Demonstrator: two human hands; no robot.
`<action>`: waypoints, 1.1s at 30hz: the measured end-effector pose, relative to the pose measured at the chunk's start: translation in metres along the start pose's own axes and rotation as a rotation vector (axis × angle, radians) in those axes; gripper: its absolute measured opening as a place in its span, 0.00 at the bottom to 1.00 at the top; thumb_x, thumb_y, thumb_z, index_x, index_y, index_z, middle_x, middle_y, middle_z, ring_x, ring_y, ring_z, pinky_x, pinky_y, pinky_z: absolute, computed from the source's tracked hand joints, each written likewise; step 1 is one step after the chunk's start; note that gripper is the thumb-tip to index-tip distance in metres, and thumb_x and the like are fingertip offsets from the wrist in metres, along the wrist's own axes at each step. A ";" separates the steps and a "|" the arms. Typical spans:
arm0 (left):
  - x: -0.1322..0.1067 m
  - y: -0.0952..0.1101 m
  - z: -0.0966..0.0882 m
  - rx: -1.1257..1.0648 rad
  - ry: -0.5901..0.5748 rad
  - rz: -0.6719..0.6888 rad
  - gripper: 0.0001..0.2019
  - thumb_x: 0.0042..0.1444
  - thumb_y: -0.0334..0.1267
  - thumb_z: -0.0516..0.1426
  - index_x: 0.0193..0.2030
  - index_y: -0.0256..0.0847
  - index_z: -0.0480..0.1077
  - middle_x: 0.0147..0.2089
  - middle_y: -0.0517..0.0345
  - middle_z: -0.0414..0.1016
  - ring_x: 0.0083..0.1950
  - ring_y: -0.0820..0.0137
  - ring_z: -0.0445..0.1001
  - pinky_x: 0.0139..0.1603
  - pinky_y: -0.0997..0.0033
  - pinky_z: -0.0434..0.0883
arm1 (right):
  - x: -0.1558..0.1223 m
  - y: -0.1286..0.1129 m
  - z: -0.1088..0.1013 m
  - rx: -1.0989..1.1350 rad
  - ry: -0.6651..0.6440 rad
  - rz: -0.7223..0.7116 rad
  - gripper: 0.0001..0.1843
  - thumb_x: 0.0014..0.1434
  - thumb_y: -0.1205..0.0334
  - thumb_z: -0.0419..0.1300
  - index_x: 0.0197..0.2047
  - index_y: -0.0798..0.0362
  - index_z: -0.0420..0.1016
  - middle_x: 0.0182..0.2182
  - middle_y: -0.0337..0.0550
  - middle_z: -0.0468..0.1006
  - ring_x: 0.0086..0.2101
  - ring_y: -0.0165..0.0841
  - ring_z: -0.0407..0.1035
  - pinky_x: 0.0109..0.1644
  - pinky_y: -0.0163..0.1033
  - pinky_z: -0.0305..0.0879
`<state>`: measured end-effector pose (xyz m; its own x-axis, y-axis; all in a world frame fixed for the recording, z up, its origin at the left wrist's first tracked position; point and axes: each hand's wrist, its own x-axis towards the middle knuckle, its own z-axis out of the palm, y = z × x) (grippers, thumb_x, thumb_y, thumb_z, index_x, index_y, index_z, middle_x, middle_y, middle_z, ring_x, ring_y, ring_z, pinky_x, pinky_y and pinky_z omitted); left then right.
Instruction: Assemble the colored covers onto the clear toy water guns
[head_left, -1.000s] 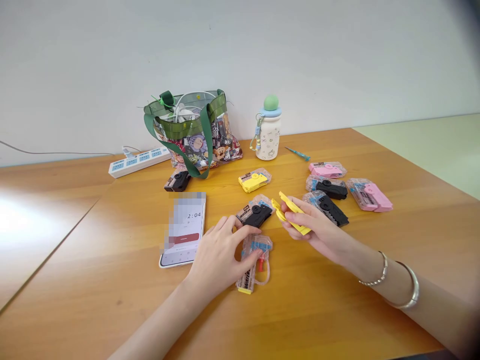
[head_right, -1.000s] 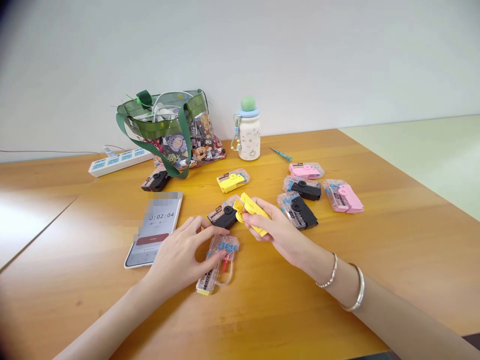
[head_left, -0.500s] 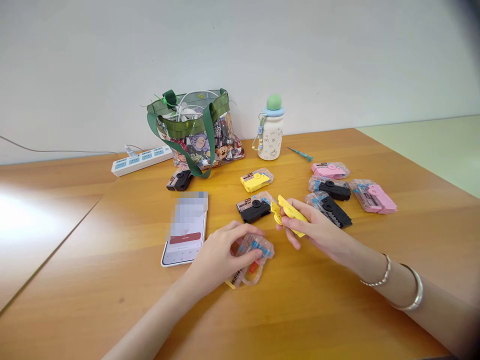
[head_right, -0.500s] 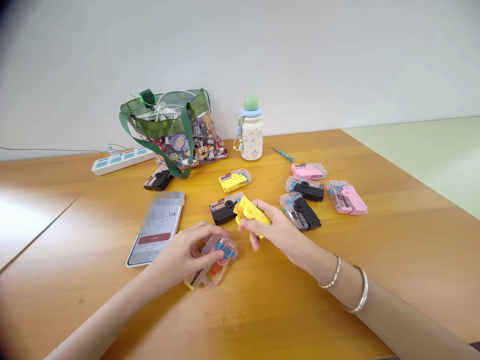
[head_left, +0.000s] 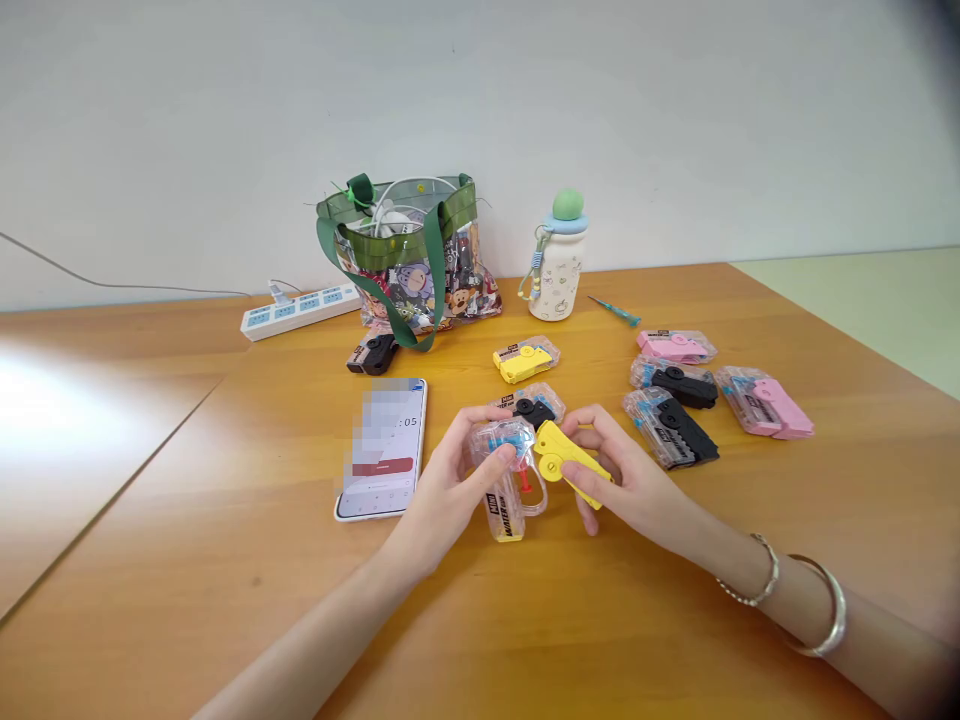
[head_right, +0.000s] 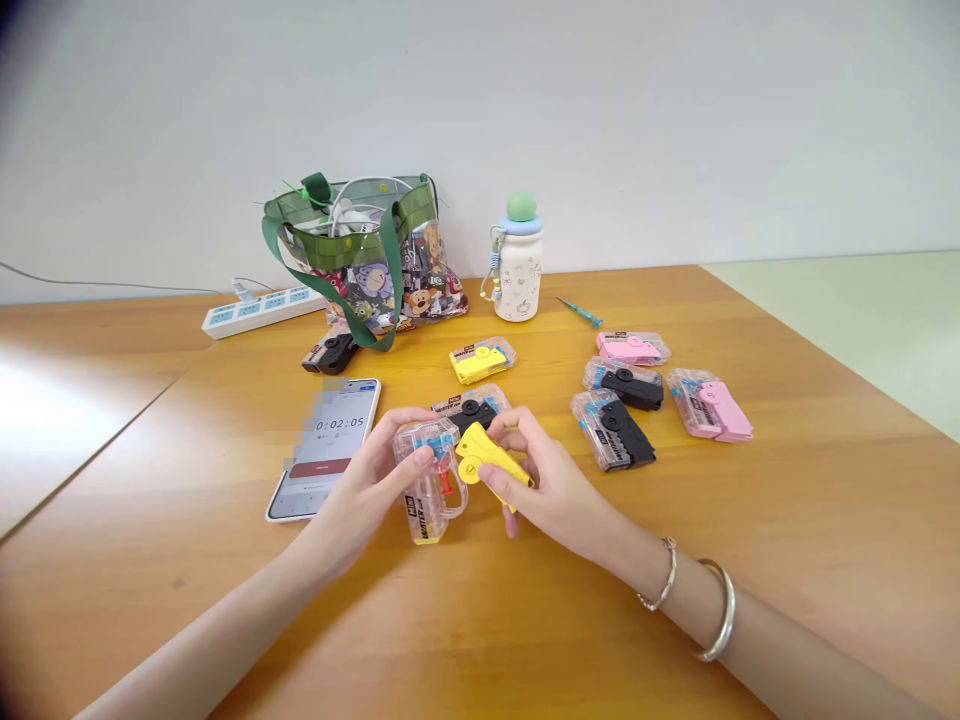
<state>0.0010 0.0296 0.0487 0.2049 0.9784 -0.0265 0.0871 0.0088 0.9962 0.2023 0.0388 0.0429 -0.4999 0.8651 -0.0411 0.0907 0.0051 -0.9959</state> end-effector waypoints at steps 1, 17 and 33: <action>-0.001 -0.001 0.001 -0.019 0.000 -0.018 0.12 0.60 0.43 0.54 0.49 0.46 0.62 0.53 0.55 0.69 0.52 0.64 0.71 0.47 0.67 0.70 | -0.001 0.001 0.002 -0.011 0.004 -0.001 0.14 0.61 0.51 0.55 0.43 0.46 0.53 0.38 0.35 0.69 0.16 0.20 0.64 0.19 0.31 0.62; -0.008 -0.010 0.010 -0.031 -0.065 -0.022 0.11 0.63 0.45 0.50 0.48 0.44 0.61 0.41 0.60 0.71 0.41 0.70 0.72 0.42 0.71 0.69 | -0.007 0.011 0.017 -0.076 -0.049 0.071 0.18 0.64 0.49 0.50 0.55 0.42 0.53 0.45 0.43 0.68 0.15 0.17 0.53 0.15 0.28 0.54; -0.011 -0.009 0.014 0.089 -0.031 -0.045 0.10 0.63 0.45 0.48 0.47 0.44 0.60 0.38 0.61 0.70 0.39 0.70 0.70 0.39 0.72 0.68 | -0.007 0.008 0.021 -0.137 -0.070 -0.046 0.18 0.64 0.53 0.52 0.55 0.48 0.54 0.49 0.48 0.71 0.45 0.35 0.68 0.49 0.43 0.64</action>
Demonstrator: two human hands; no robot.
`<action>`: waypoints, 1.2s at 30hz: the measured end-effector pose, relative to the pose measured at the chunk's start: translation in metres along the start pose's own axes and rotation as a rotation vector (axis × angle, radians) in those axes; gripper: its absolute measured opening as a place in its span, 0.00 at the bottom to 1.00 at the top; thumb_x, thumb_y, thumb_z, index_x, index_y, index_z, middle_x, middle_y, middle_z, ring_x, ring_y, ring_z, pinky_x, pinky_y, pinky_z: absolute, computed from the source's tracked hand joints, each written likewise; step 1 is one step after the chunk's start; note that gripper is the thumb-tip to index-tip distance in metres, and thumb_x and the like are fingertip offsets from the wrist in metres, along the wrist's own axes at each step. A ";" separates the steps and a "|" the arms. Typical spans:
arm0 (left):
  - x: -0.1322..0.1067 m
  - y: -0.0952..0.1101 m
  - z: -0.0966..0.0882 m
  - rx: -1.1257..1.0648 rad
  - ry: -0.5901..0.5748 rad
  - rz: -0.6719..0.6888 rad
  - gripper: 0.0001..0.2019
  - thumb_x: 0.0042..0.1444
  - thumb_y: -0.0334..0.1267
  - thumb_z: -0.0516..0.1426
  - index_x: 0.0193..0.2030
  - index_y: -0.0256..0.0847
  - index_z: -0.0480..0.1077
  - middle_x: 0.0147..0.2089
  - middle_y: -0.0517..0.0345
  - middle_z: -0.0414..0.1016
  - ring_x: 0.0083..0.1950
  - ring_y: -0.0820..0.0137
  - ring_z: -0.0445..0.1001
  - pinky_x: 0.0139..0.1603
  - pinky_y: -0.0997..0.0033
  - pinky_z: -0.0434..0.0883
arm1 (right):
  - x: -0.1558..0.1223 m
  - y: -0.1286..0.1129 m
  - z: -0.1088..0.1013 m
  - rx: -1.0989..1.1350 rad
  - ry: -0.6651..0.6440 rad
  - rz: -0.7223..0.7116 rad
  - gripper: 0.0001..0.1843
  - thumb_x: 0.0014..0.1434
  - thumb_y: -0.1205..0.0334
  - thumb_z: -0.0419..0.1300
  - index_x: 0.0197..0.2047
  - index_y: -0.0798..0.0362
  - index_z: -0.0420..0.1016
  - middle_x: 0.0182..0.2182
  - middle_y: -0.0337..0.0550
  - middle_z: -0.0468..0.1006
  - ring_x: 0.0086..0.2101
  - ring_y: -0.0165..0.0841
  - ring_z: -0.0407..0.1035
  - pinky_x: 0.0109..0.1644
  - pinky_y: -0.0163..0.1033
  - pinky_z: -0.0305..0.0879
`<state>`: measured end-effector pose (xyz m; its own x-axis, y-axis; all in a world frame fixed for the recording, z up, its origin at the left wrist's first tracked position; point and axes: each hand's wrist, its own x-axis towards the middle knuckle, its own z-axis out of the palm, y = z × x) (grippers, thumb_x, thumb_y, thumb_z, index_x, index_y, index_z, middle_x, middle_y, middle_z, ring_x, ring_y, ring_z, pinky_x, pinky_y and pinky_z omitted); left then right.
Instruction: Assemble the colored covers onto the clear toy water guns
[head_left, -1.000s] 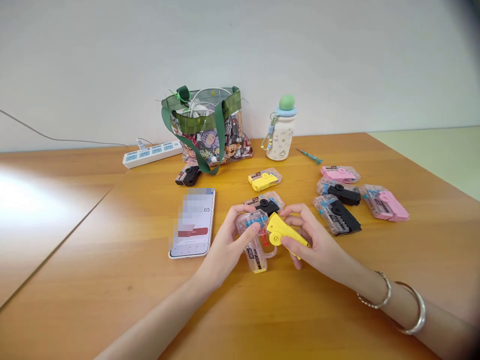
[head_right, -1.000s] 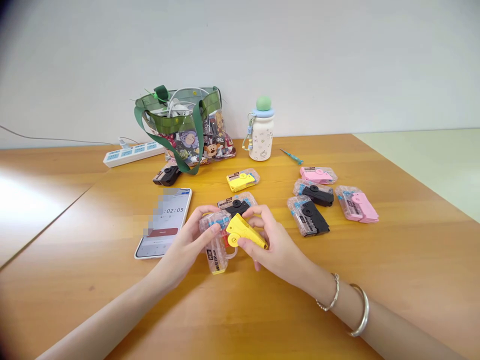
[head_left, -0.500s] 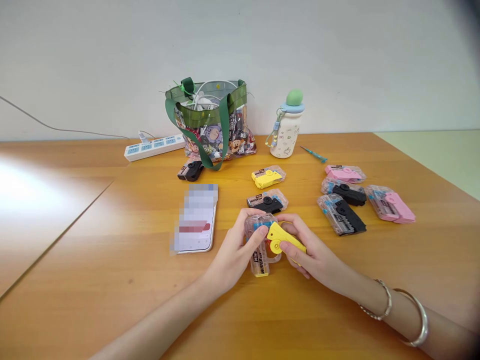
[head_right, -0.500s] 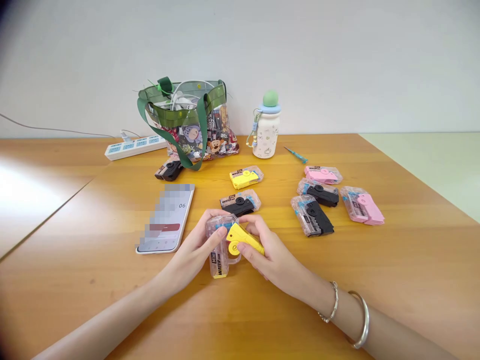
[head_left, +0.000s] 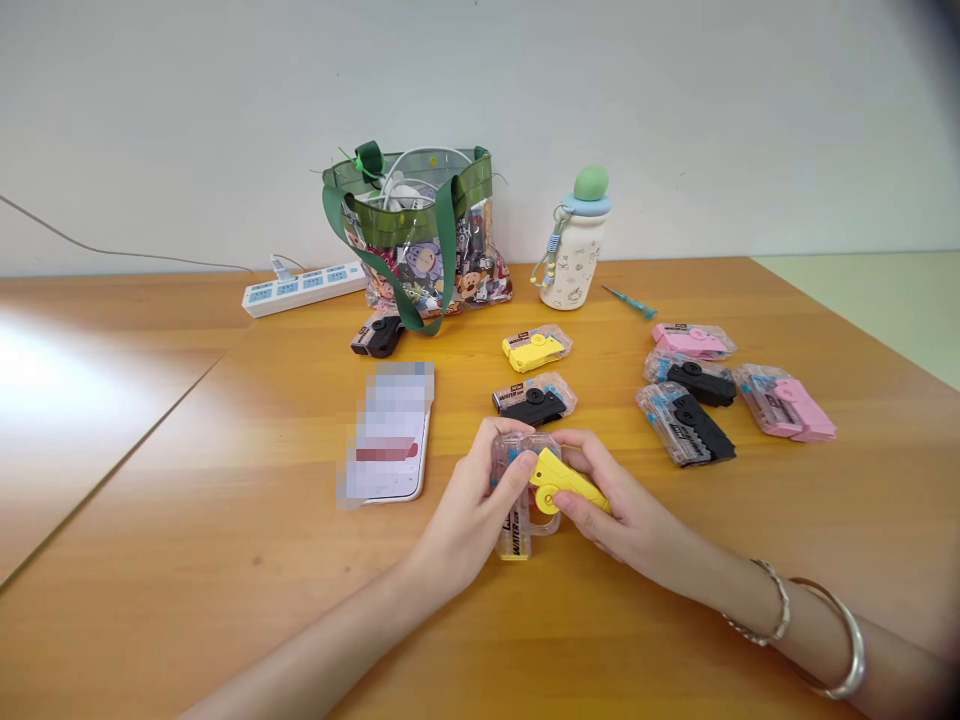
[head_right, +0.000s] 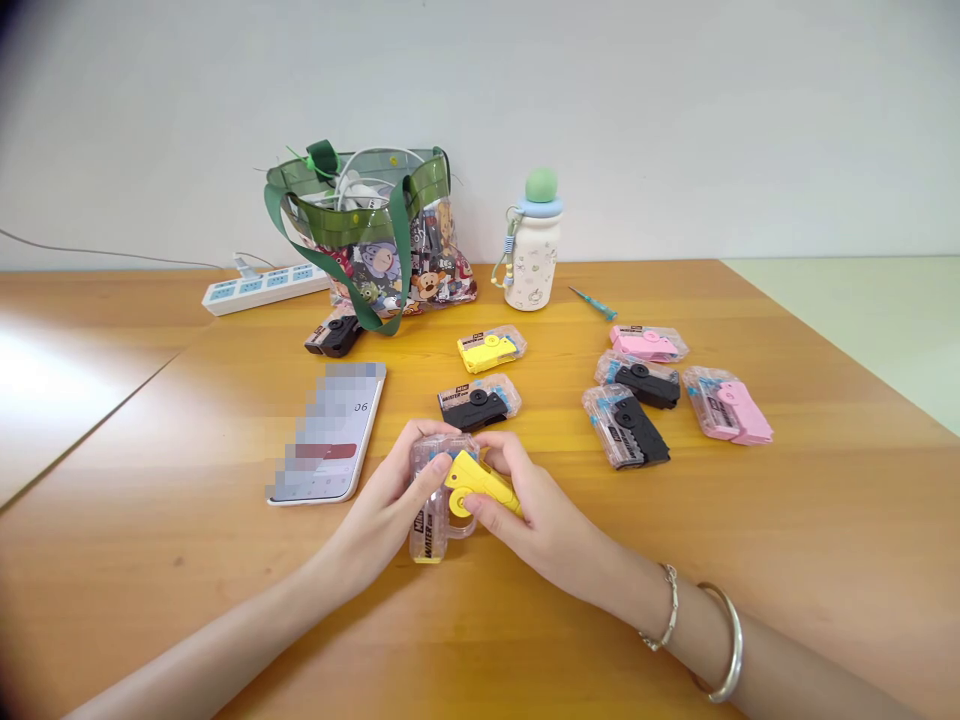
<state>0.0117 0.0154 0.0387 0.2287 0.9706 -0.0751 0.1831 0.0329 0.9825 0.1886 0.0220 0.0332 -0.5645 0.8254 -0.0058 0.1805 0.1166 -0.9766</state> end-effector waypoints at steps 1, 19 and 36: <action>0.000 0.000 0.000 0.011 0.001 0.002 0.10 0.63 0.45 0.48 0.47 0.44 0.60 0.38 0.61 0.69 0.38 0.71 0.69 0.39 0.73 0.68 | 0.000 -0.001 0.000 0.008 -0.009 0.000 0.18 0.64 0.54 0.52 0.54 0.48 0.55 0.48 0.47 0.71 0.45 0.35 0.68 0.49 0.43 0.64; 0.003 0.006 -0.007 -0.067 -0.086 0.059 0.13 0.61 0.46 0.51 0.51 0.48 0.60 0.46 0.57 0.72 0.45 0.65 0.73 0.37 0.69 0.74 | 0.005 0.001 -0.013 -0.037 0.242 -0.015 0.15 0.63 0.49 0.50 0.50 0.47 0.62 0.46 0.43 0.68 0.48 0.37 0.64 0.52 0.42 0.63; -0.006 -0.001 0.009 -0.308 -0.042 0.006 0.16 0.61 0.46 0.53 0.54 0.50 0.58 0.47 0.59 0.68 0.40 0.71 0.70 0.33 0.76 0.75 | -0.004 -0.003 0.005 0.113 0.146 0.036 0.23 0.66 0.46 0.44 0.58 0.48 0.55 0.54 0.47 0.65 0.54 0.38 0.60 0.59 0.47 0.57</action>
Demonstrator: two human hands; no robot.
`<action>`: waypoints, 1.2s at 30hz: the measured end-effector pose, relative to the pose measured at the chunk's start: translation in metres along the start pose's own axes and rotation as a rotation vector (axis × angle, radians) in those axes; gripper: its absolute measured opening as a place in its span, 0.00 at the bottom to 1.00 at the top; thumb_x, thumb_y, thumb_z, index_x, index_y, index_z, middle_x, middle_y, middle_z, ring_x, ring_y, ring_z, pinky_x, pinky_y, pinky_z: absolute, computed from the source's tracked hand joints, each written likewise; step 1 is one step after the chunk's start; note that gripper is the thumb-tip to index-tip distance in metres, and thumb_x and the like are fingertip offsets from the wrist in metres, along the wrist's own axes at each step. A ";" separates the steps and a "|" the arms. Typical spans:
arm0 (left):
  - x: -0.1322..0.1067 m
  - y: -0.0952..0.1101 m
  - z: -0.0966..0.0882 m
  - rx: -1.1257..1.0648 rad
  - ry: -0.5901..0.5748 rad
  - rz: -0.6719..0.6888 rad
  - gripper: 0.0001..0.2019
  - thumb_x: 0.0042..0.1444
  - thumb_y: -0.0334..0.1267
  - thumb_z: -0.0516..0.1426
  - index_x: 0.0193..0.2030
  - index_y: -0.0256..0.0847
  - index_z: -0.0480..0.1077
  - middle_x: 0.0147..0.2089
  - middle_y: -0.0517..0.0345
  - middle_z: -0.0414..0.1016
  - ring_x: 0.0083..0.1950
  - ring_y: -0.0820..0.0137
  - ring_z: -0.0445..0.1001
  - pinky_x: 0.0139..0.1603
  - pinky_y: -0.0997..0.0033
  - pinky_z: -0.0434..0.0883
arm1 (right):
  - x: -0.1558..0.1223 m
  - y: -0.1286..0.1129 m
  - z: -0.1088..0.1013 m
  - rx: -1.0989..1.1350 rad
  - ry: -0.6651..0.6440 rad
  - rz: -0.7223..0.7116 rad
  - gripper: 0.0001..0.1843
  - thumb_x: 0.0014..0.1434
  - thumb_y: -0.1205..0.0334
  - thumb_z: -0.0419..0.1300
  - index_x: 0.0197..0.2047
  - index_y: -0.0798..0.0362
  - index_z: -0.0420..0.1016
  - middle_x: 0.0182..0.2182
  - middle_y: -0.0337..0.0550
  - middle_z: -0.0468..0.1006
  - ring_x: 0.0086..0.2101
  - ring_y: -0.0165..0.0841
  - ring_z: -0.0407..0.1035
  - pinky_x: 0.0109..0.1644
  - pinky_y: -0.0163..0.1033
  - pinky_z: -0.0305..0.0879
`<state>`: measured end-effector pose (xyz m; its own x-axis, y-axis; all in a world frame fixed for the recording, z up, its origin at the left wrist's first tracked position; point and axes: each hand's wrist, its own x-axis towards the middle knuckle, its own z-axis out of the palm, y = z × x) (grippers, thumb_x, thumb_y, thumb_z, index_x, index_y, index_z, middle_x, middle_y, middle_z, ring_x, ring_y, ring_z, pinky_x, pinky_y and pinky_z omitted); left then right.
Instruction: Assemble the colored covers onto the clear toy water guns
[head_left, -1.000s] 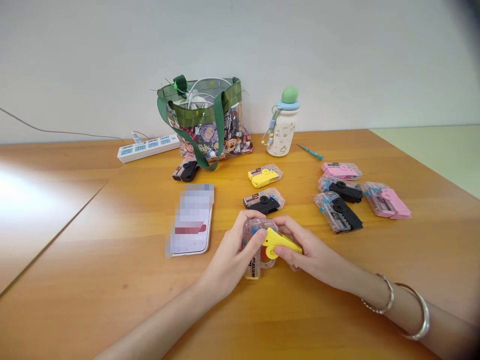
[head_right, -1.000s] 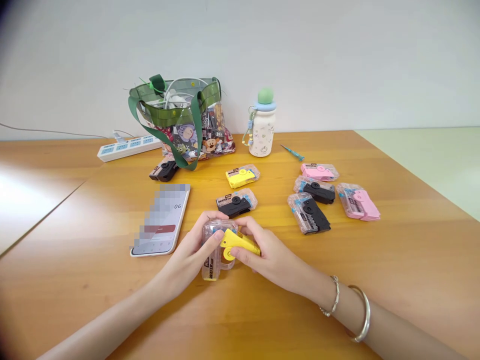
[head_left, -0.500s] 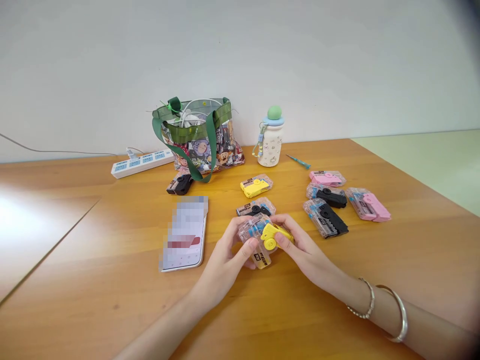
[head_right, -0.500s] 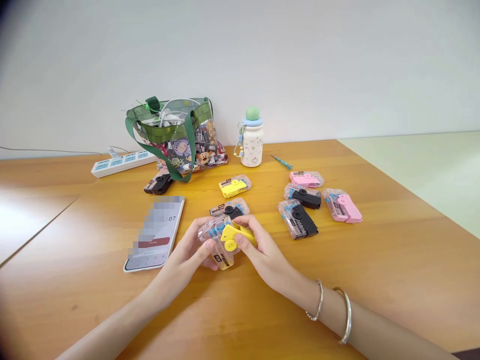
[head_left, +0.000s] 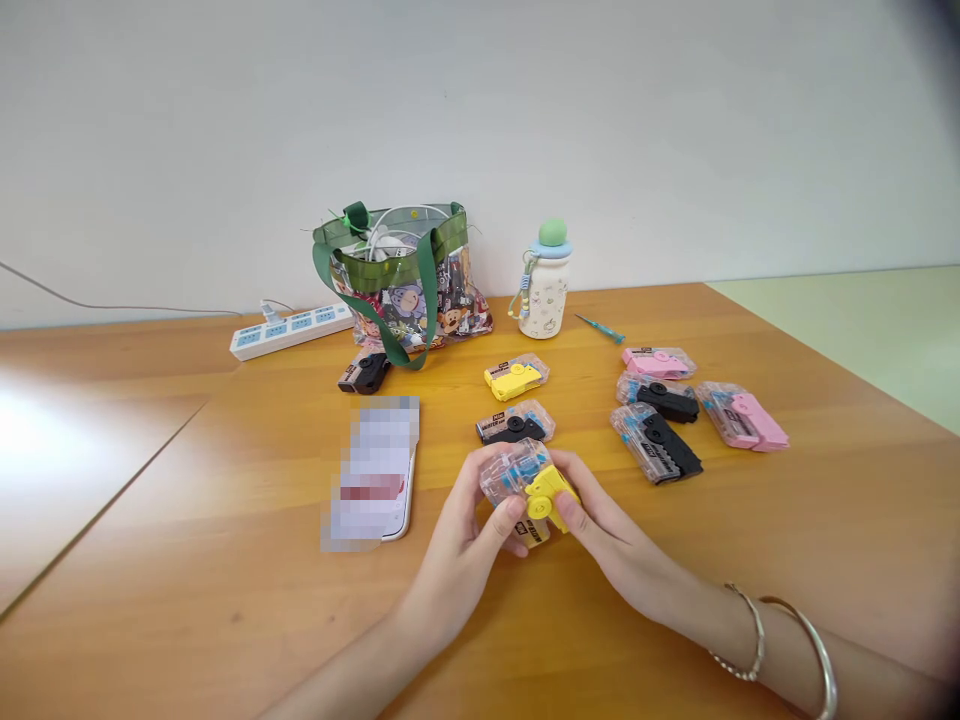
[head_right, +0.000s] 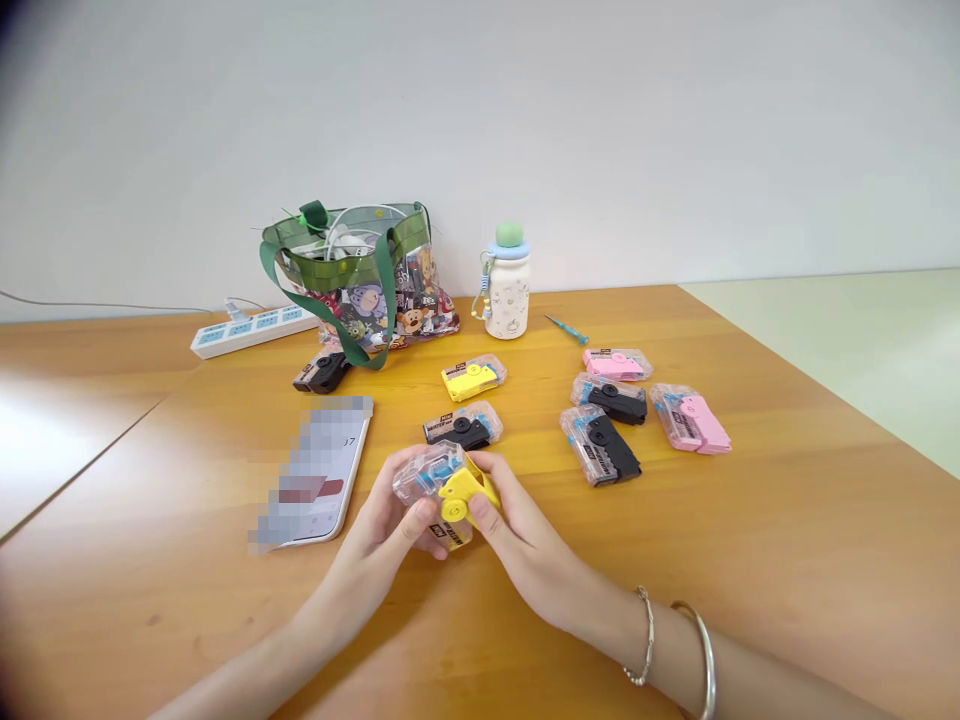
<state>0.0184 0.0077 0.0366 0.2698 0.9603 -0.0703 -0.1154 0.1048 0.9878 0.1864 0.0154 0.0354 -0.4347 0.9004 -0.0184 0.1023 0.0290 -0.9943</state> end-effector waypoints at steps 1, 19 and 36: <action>-0.001 0.000 0.001 0.002 0.002 0.003 0.16 0.61 0.46 0.53 0.53 0.50 0.58 0.47 0.59 0.68 0.41 0.71 0.69 0.33 0.76 0.75 | -0.002 -0.001 0.000 -0.037 -0.031 -0.009 0.23 0.66 0.47 0.43 0.61 0.47 0.53 0.56 0.47 0.64 0.56 0.38 0.58 0.60 0.46 0.57; 0.003 0.007 -0.005 0.226 -0.054 0.028 0.12 0.62 0.47 0.50 0.49 0.46 0.60 0.37 0.60 0.69 0.35 0.72 0.66 0.35 0.75 0.68 | 0.010 -0.028 -0.043 -0.372 -0.317 0.021 0.23 0.65 0.47 0.46 0.58 0.49 0.55 0.32 0.41 0.77 0.26 0.31 0.73 0.29 0.34 0.66; 0.003 0.018 -0.006 0.397 -0.075 0.010 0.35 0.52 0.39 0.60 0.61 0.50 0.43 0.46 0.56 0.72 0.40 0.66 0.73 0.44 0.64 0.70 | 0.007 -0.002 -0.012 -0.055 -0.143 0.074 0.27 0.61 0.44 0.52 0.57 0.48 0.49 0.29 0.37 0.73 0.21 0.26 0.66 0.21 0.31 0.64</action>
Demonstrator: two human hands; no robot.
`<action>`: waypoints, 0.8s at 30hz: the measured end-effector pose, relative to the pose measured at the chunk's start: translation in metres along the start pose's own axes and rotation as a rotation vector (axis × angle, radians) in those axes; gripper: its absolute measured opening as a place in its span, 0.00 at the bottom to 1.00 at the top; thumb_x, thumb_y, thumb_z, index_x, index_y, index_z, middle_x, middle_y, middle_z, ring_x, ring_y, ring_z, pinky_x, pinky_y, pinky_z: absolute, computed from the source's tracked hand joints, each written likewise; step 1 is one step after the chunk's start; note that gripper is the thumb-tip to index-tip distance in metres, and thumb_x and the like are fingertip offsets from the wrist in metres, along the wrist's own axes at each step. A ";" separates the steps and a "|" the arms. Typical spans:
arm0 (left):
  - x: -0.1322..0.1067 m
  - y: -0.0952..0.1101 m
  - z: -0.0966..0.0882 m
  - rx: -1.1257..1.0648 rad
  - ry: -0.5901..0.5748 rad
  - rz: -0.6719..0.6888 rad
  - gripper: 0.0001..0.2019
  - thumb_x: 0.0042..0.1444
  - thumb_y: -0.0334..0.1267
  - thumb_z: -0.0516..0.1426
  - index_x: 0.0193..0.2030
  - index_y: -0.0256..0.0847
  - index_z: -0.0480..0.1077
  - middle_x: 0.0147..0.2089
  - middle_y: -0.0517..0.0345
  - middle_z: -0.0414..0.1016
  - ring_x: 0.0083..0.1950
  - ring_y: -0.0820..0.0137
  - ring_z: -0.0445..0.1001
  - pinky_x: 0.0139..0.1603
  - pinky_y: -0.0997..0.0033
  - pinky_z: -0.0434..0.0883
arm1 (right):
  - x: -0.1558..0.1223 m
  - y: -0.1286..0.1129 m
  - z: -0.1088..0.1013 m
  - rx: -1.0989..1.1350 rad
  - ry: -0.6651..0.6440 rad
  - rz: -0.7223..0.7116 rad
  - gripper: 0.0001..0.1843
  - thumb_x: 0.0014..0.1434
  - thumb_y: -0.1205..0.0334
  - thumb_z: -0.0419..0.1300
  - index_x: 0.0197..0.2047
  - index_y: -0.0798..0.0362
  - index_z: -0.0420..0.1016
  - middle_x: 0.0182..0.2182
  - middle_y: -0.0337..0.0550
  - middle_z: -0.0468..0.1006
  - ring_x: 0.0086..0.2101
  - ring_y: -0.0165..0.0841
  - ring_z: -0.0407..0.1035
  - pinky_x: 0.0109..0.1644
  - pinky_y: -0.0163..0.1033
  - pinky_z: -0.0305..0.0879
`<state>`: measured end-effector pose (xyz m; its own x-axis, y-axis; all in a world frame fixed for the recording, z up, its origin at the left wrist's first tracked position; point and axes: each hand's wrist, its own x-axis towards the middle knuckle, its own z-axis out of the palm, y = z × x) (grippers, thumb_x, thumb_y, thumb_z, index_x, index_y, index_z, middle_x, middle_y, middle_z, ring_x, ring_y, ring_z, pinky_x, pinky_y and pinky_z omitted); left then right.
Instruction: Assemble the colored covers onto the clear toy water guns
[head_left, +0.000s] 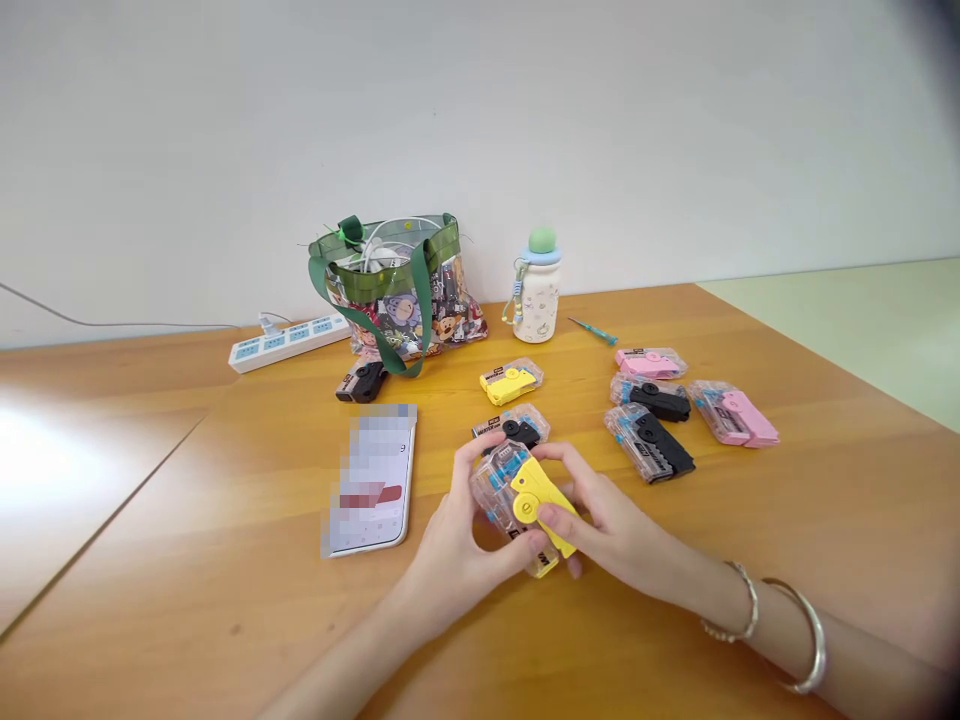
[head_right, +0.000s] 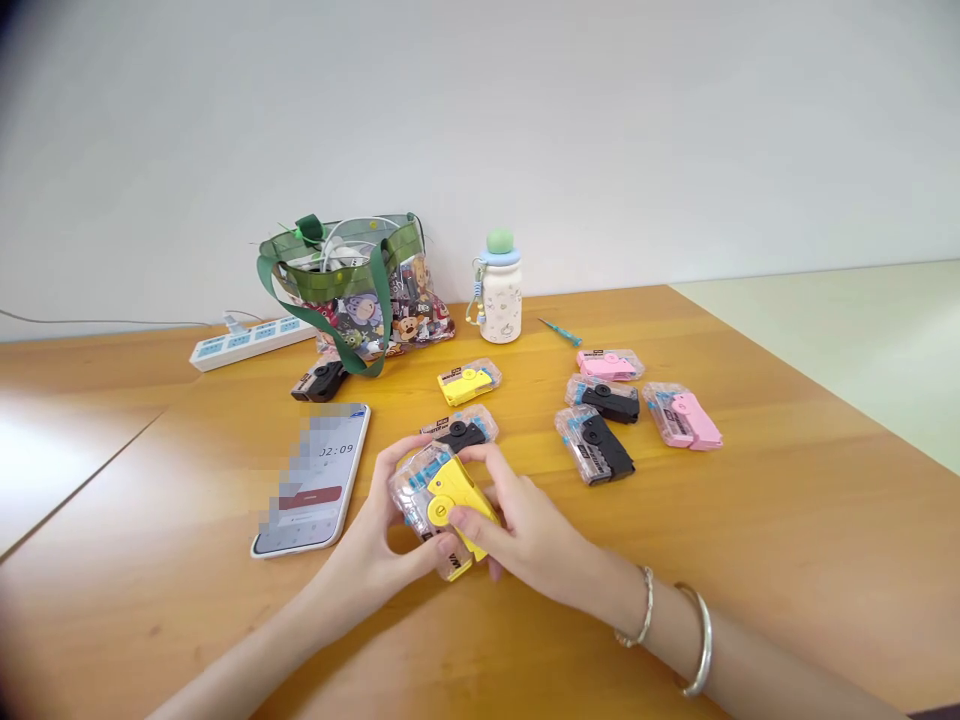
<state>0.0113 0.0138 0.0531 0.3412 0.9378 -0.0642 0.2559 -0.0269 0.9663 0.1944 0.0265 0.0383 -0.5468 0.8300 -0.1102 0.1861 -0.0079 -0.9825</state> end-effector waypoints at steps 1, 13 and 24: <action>0.001 0.001 -0.002 -0.032 -0.039 0.006 0.33 0.54 0.39 0.59 0.60 0.49 0.44 0.46 0.56 0.71 0.41 0.67 0.73 0.44 0.65 0.70 | 0.000 -0.002 -0.005 -0.011 -0.041 0.018 0.28 0.61 0.44 0.52 0.56 0.49 0.49 0.29 0.37 0.73 0.22 0.27 0.67 0.22 0.31 0.65; -0.004 -0.002 0.006 -0.142 -0.231 0.041 0.29 0.53 0.35 0.60 0.58 0.49 0.52 0.51 0.55 0.69 0.45 0.67 0.72 0.46 0.67 0.69 | 0.008 -0.016 -0.045 -0.266 0.189 -0.071 0.18 0.61 0.44 0.51 0.37 0.50 0.66 0.25 0.35 0.64 0.23 0.27 0.58 0.24 0.32 0.60; 0.002 -0.011 0.003 -0.210 0.074 0.028 0.29 0.56 0.42 0.59 0.59 0.51 0.47 0.47 0.57 0.68 0.39 0.70 0.72 0.36 0.71 0.72 | 0.001 0.000 -0.003 -0.048 0.091 -0.069 0.16 0.65 0.49 0.47 0.52 0.48 0.53 0.40 0.43 0.77 0.39 0.35 0.72 0.46 0.43 0.67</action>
<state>0.0116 0.0155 0.0416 0.2767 0.9606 -0.0254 0.0509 0.0117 0.9986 0.1958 0.0290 0.0383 -0.4841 0.8746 -0.0264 0.1905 0.0759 -0.9787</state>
